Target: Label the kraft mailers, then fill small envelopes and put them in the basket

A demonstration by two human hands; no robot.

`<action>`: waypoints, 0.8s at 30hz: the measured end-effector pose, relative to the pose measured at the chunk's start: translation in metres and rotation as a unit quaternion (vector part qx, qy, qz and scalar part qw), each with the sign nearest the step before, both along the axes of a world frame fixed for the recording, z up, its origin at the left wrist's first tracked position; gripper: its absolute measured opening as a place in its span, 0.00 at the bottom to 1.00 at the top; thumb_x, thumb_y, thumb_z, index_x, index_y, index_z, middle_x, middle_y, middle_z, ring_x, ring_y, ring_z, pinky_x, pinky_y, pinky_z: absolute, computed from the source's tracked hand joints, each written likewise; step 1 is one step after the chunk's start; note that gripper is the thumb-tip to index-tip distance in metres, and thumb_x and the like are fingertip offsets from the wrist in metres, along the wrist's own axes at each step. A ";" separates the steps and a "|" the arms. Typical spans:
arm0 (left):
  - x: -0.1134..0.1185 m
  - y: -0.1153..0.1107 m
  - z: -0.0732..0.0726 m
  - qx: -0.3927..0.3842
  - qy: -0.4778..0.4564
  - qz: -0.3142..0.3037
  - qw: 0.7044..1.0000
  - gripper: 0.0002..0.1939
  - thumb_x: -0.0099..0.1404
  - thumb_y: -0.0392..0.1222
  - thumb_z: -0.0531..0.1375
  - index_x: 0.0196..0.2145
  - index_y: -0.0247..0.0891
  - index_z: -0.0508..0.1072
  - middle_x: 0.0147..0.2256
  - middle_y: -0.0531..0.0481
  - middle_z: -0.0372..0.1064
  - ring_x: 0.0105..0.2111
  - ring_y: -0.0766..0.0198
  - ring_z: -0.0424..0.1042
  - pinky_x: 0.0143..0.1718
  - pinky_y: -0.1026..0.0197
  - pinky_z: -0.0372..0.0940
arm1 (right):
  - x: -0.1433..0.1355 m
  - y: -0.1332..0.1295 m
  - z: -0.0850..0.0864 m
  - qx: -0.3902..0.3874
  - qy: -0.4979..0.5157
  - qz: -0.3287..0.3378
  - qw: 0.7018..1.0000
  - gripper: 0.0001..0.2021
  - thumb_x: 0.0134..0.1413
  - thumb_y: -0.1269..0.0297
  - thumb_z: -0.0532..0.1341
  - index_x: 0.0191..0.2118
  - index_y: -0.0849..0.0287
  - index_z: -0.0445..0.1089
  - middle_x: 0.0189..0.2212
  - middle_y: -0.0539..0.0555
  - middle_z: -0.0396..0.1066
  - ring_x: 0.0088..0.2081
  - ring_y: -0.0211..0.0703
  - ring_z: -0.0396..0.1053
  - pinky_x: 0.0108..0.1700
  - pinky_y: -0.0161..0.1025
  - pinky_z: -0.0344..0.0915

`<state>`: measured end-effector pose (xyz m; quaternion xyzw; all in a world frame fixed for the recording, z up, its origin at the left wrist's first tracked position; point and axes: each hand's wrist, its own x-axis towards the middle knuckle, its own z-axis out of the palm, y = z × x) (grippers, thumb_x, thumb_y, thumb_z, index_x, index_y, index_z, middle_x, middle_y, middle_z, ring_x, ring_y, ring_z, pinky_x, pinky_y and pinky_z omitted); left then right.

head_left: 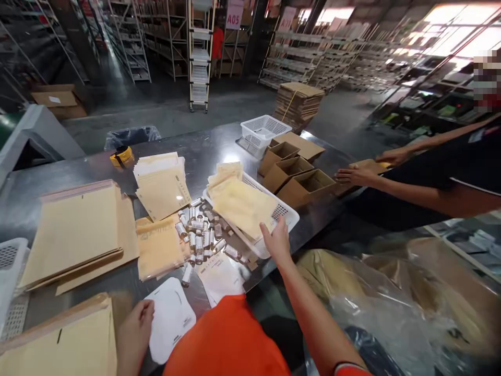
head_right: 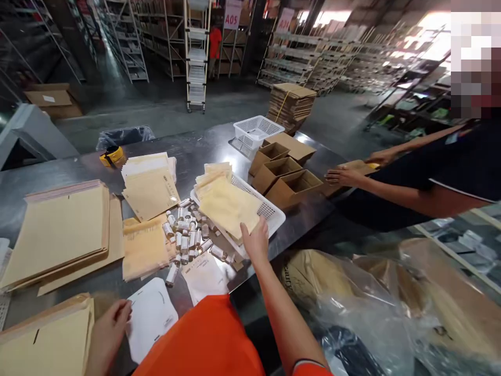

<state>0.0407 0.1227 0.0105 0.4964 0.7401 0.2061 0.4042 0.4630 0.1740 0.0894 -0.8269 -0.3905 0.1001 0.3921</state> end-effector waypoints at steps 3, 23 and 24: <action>0.019 -0.006 -0.017 -0.058 0.057 -0.061 0.995 0.16 0.60 0.50 0.53 0.34 0.40 0.76 0.40 0.39 0.78 0.41 0.46 0.77 0.42 0.52 0.68 | -0.032 -0.016 -0.035 -0.102 -0.043 0.112 0.987 0.23 0.61 0.54 0.51 0.55 0.64 0.65 0.51 0.65 0.70 0.49 0.53 0.68 0.50 0.48 0.64; -0.012 -0.040 -0.057 -0.047 0.057 0.196 0.978 0.17 0.55 0.53 0.61 0.35 0.38 0.70 0.33 0.44 0.74 0.38 0.46 0.76 0.41 0.47 0.70 | -0.072 -0.058 -0.112 -0.309 -0.005 0.254 0.917 0.05 0.59 0.66 0.53 0.33 0.57 0.63 0.28 0.51 0.68 0.33 0.42 0.68 0.34 0.36 0.58; -0.016 -0.042 -0.051 -0.010 -0.011 0.223 0.975 0.17 0.53 0.53 0.63 0.34 0.38 0.70 0.32 0.46 0.74 0.37 0.47 0.76 0.40 0.47 0.70 | -0.075 -0.061 -0.104 -0.262 0.033 0.273 0.925 0.06 0.60 0.64 0.52 0.32 0.56 0.62 0.26 0.49 0.66 0.30 0.41 0.66 0.33 0.36 0.58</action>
